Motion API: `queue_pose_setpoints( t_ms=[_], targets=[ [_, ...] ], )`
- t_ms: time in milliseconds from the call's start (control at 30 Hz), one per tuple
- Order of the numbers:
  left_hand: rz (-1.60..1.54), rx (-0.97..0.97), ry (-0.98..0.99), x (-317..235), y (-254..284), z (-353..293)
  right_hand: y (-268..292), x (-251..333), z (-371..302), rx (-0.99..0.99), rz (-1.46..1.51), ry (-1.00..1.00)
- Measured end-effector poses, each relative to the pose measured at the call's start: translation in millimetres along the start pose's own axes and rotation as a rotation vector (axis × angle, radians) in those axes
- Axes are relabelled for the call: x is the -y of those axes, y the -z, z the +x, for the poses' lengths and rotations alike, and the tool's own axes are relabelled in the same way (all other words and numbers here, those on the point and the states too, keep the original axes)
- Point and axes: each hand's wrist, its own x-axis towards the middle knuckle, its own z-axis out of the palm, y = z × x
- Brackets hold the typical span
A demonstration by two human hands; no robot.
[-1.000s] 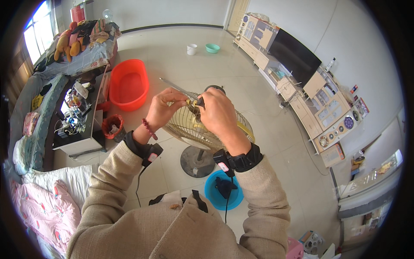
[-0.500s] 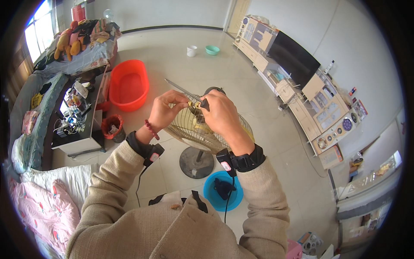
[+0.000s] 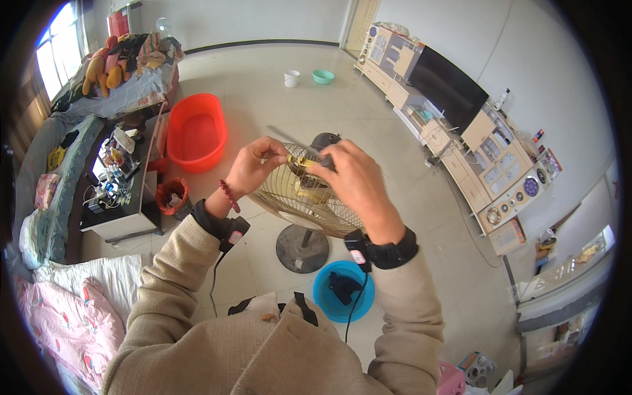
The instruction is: The person removes the front grille of a standing fan using a screwdriver. They unscrew the retaining ring, detach the grille, and place it into a red basin. The person then walks toward a window and briefly touches a pile of clothes.
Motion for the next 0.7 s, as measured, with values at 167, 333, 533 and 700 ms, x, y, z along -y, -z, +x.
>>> queue_pose_setpoints(
  t_ms=[167,333,533,700],
  targets=[
    [0.007,0.004,-0.026,4.8,0.1,1.0,49.8,-13.2,-20.1,0.262,-0.230,-0.240],
    [-0.020,0.011,-0.013,5.4,-1.9,1.6,59.5,-28.8,-42.0,0.371,-0.084,-0.229],
    [-0.024,0.015,0.002,6.8,-2.7,2.9,58.0,-38.2,-46.3,0.193,-0.079,0.065],
    [-0.027,-0.002,-0.034,7.1,-1.8,1.6,55.5,-38.2,-40.5,0.229,-0.117,0.084]
  ],
)
